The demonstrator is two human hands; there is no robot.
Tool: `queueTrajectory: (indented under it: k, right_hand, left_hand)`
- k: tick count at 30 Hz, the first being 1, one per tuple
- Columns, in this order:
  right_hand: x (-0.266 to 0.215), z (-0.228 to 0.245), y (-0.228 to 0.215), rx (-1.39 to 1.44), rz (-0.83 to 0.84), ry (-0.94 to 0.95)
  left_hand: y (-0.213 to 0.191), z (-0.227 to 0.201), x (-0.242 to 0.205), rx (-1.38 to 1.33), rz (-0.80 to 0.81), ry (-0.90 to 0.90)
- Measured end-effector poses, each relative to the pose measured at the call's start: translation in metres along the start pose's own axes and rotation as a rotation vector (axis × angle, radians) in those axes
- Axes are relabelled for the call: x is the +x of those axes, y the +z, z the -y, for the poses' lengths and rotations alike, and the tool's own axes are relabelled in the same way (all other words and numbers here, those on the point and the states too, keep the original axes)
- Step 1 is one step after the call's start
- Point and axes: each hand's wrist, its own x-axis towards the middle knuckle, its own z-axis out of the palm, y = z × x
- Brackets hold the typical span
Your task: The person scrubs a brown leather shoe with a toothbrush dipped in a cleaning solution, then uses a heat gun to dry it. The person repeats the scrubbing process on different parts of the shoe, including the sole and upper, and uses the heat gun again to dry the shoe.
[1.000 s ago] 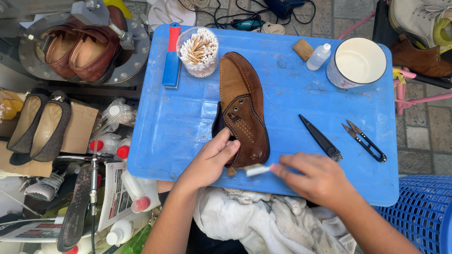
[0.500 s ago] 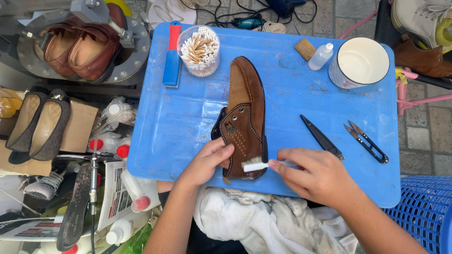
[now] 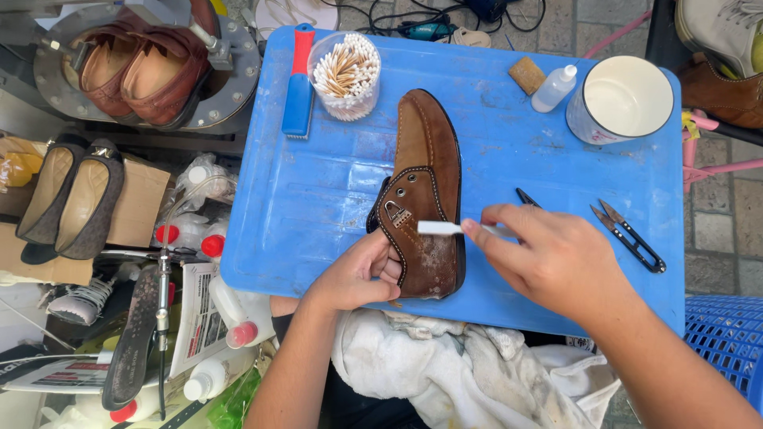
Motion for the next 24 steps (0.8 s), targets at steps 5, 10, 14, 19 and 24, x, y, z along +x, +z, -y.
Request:
queueTrajectory:
  k: [5, 10, 14, 19, 24]
  right_hand:
    - [0.005, 0.007, 0.004, 0.026, 0.073, -0.233]
    - [0.02, -0.008, 0.011, -0.047, -0.044, -0.051]
    - [0.023, 0.004, 0.011, 0.017, -0.047, -0.139]
    - [0.027, -0.011, 0.005, -0.012, -0.018, 0.074]
    - [0.018, -0.007, 0.004, 0.033, -0.023, 0.138]
  left_hand:
    - [0.006, -0.009, -0.001, -0.03, -0.018, 0.015]
    - [0.008, -0.011, 0.002, -0.057, -0.033, -0.042]
    - [0.002, 0.005, -0.004, -0.036, -0.073, 0.055]
    - [0.001, 0.003, -0.003, -0.071, -0.052, 0.046]
    - [0.007, -0.008, -0.002, 0.059, -0.08, 0.087]
